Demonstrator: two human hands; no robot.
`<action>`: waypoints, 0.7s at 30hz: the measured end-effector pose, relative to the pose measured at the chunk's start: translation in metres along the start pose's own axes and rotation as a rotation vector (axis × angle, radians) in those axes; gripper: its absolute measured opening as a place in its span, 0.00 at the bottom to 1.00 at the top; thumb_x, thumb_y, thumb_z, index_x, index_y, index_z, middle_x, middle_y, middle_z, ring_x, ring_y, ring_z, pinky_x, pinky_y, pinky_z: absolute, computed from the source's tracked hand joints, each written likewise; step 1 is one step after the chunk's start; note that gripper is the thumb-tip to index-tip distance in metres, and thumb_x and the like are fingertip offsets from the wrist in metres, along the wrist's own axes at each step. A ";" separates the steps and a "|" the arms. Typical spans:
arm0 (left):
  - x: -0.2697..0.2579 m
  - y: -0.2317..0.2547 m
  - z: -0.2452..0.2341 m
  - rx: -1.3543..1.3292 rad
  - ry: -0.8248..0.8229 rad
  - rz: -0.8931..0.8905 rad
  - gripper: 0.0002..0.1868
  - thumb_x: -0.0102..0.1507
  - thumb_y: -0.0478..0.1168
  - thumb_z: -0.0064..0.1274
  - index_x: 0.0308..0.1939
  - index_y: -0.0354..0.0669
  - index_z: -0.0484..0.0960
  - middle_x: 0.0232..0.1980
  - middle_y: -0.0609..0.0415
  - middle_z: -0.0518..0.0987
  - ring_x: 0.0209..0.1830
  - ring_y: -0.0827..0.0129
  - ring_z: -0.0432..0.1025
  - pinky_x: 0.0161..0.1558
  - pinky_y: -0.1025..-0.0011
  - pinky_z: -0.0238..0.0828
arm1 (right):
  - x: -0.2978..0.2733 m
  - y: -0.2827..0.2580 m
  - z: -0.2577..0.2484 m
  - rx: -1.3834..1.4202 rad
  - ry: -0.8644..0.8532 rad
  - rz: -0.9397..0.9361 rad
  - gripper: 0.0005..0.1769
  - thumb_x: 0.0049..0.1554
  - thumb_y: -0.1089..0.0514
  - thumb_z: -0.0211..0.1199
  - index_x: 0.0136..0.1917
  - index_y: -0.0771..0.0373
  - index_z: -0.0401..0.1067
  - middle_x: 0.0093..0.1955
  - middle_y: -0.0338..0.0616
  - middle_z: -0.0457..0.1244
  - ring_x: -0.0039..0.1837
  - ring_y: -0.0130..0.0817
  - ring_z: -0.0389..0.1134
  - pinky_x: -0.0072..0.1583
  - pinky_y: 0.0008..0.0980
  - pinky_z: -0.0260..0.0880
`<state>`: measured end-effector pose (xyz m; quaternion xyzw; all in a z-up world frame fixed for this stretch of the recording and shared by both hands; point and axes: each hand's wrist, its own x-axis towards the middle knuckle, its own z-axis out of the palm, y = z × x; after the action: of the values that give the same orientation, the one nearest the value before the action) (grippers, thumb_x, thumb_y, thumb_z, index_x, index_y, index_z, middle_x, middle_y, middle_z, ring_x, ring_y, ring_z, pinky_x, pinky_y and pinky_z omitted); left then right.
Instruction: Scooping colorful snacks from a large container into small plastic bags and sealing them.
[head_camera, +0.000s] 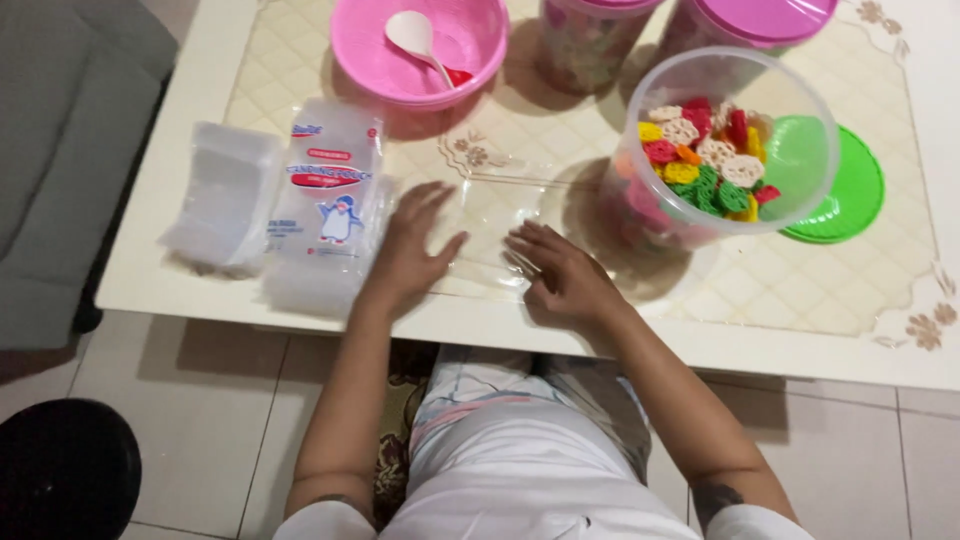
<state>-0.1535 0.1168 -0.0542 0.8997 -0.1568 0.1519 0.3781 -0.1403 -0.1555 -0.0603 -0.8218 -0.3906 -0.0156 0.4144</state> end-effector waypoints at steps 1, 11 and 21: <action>0.000 -0.001 0.013 -0.009 -0.009 0.004 0.31 0.63 0.42 0.61 0.70 0.41 0.73 0.67 0.40 0.72 0.74 0.44 0.61 0.73 0.48 0.56 | -0.001 0.001 -0.001 -0.004 0.004 0.013 0.36 0.46 0.64 0.57 0.70 0.63 0.71 0.67 0.60 0.65 0.72 0.69 0.60 0.75 0.60 0.56; 0.009 -0.005 0.061 0.272 -0.227 -0.069 0.36 0.64 0.66 0.54 0.69 0.50 0.74 0.72 0.50 0.65 0.77 0.53 0.51 0.70 0.46 0.44 | -0.011 -0.019 -0.117 -0.913 0.585 -0.155 0.19 0.54 0.51 0.81 0.53 0.61 0.80 0.48 0.50 0.69 0.48 0.50 0.71 0.53 0.46 0.70; 0.006 0.000 0.059 0.222 -0.164 -0.072 0.35 0.63 0.64 0.56 0.67 0.48 0.75 0.70 0.49 0.67 0.79 0.55 0.53 0.71 0.46 0.43 | -0.042 -0.011 -0.143 -0.852 0.384 0.198 0.14 0.58 0.50 0.79 0.47 0.60 0.80 0.37 0.53 0.69 0.43 0.57 0.72 0.46 0.49 0.70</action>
<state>-0.1392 0.0733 -0.0917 0.9505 -0.1370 0.0807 0.2671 -0.1340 -0.2777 0.0263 -0.9341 -0.1857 -0.2863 0.1046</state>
